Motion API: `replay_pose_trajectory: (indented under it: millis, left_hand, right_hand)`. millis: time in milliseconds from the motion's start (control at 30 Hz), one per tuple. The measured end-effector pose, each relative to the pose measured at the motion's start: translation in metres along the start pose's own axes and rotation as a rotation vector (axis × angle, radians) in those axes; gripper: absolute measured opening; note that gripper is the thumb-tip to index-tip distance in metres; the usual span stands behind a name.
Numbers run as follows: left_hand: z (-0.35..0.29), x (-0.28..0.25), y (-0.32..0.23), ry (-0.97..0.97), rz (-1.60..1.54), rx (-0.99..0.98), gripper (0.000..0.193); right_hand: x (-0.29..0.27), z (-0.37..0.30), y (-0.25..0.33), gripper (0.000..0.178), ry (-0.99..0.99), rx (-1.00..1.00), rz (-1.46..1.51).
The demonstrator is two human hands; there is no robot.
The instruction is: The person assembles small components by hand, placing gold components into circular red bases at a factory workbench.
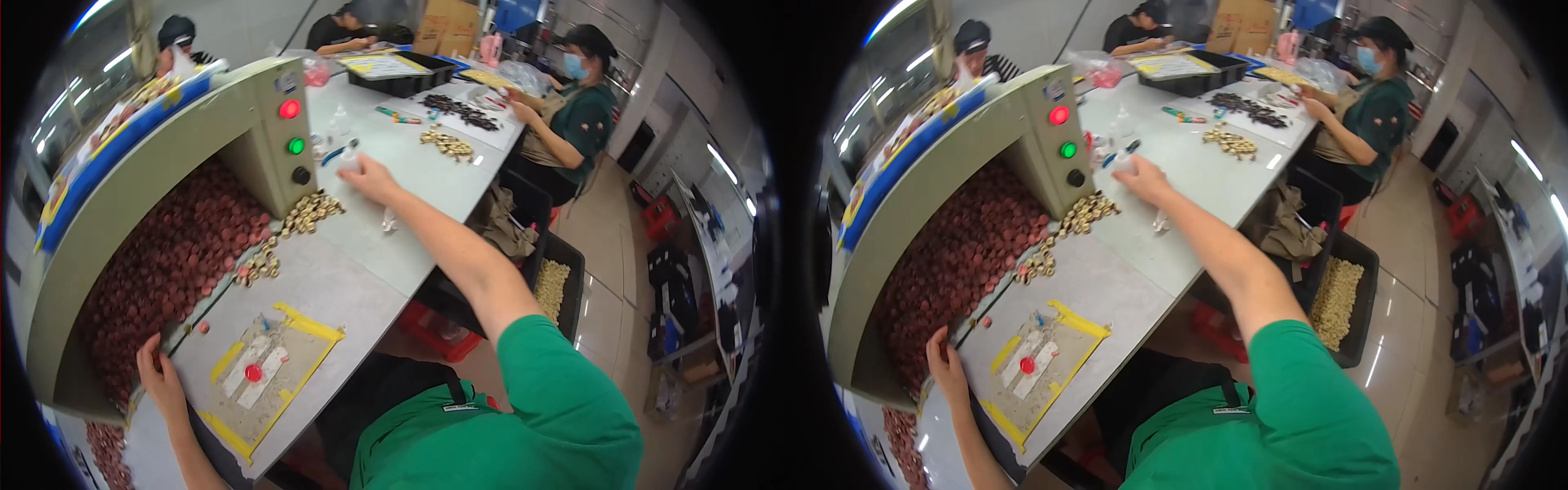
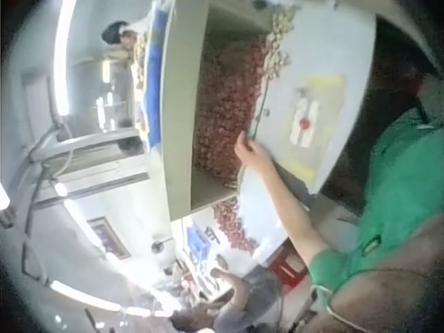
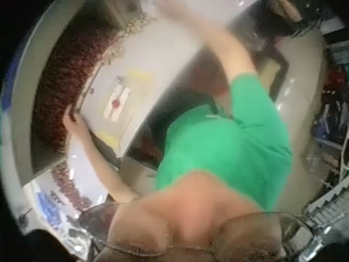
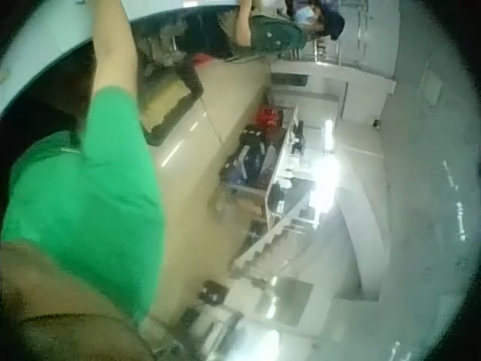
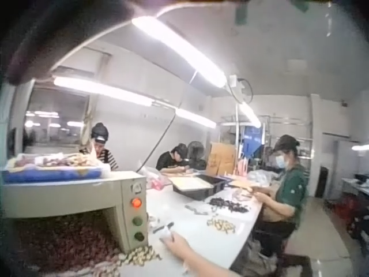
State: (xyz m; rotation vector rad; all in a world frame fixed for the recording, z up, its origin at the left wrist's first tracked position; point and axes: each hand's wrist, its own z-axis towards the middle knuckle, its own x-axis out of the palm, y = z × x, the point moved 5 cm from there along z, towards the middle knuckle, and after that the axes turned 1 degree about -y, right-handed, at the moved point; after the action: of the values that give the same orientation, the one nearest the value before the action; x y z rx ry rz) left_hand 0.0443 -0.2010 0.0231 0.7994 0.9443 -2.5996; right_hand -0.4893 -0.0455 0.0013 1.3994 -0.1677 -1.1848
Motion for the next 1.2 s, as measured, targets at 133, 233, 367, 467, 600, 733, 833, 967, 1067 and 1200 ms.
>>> replay_pose_trajectory:
  millis: [133, 233, 367, 467, 600, 733, 833, 967, 1067, 1200]
  left_hand:
    - [-0.001, -0.003, 0.008, -0.009, 0.025, 0.045, 0.027]
    - [0.007, 0.010, -0.009, -0.001, -0.004, 0.033, 0.029]
    - [-0.001, 0.000, 0.006, -0.059, -0.024, -0.032, 0.028]
    - [0.002, 0.001, 0.015, -0.103, -0.035, -0.039, 0.027]
    - [0.002, -0.004, 0.028, -0.145, 0.003, -0.005, 0.023]
    - [-0.002, -0.009, 0.028, -0.087, 0.038, -0.024, 0.023]
    - [-0.002, -0.014, 0.018, -0.091, 0.011, -0.053, 0.019]
    - [-0.011, -0.019, 0.022, -0.102, -0.026, -0.064, 0.016]
    - [-0.014, -0.021, 0.023, -0.096, -0.039, -0.073, 0.016]
    - [-0.017, -0.021, 0.024, -0.113, -0.056, -0.017, 0.017]
  right_hand:
    - [-0.003, -0.045, 0.061, 0.029, 0.080, -0.217, 0.300]
    - [-0.008, -0.108, 0.111, 0.029, 0.214, -0.318, 0.130]
    - [0.034, -0.177, 0.155, 0.024, 0.419, -0.161, 0.235]
    - [0.058, -0.198, 0.161, 0.026, 0.600, -0.166, 0.232]
    - [0.082, -0.210, 0.179, 0.035, 0.684, -0.511, 0.001]
    - [0.100, -0.220, 0.198, 0.036, 0.707, -0.646, -0.133]
    - [0.112, -0.223, 0.210, 0.036, 0.708, -0.803, -0.306]
    - [0.122, -0.230, 0.222, 0.036, 0.708, -0.960, -0.465]
    - [0.127, -0.233, 0.226, 0.037, 0.716, -1.001, -0.520]
    - [0.131, -0.232, 0.229, 0.037, 0.726, -1.016, -0.548]
